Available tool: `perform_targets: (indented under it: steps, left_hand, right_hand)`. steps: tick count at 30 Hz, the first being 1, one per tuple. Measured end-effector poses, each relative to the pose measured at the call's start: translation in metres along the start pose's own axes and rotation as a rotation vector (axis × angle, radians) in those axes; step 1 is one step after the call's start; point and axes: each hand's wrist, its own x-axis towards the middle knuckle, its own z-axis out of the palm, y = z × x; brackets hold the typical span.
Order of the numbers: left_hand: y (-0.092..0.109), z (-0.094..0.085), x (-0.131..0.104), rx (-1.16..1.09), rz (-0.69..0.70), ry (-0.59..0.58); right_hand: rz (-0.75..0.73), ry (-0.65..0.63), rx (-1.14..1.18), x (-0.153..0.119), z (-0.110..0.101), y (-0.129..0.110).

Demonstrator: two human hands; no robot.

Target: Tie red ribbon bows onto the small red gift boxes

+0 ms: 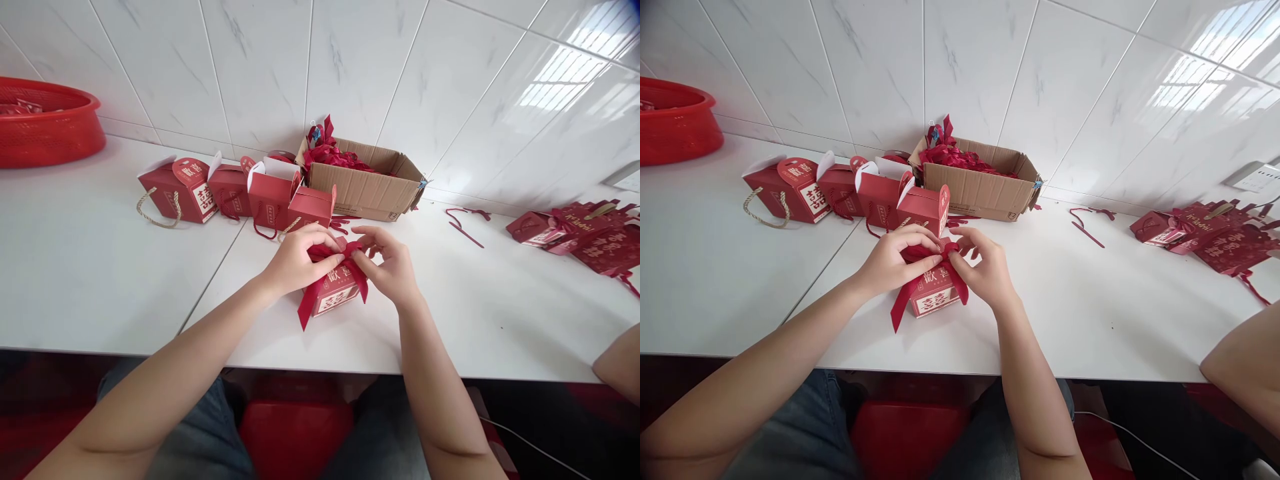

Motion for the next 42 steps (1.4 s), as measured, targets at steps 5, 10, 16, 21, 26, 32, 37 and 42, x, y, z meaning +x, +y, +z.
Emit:
perform_targets:
  steps: [5, 10, 16, 21, 26, 32, 37, 42]
  left_hand:
    - [-0.003, 0.001, 0.001, -0.002, 0.007, -0.007]
    - [-0.002, 0.000, 0.002, -0.007, -0.018, -0.034]
    - [-0.001, 0.000, 0.002, 0.043, -0.001, -0.052]
    - [-0.002, 0.002, 0.002, 0.077, -0.001, -0.056]
    - [-0.003, 0.001, 0.002, 0.063, 0.006, -0.049]
    - [-0.004, -0.002, 0.001, -0.003, -0.012, -0.052]
    - [-0.005, -0.002, 0.002, -0.034, -0.024, -0.045]
    - [-0.005, -0.002, 0.002, -0.046, -0.052, -0.063]
  right_hand:
    - [-0.049, 0.062, 0.002, -0.002, 0.003, 0.001]
    - [-0.147, 0.062, -0.061, -0.003, 0.001, 0.000]
    - [-0.233, 0.069, -0.145, -0.003, -0.001, 0.003]
    - [-0.288, 0.064, -0.174, -0.002, -0.002, 0.003]
    - [-0.353, -0.010, -0.159, 0.000, -0.004, 0.004]
    - [-0.382, 0.044, -0.153, 0.002, -0.005, 0.009]
    - [-0.328, 0.123, -0.141, 0.001, -0.002, 0.012]
    - [-0.306, 0.141, -0.133, -0.001, -0.002, 0.014]
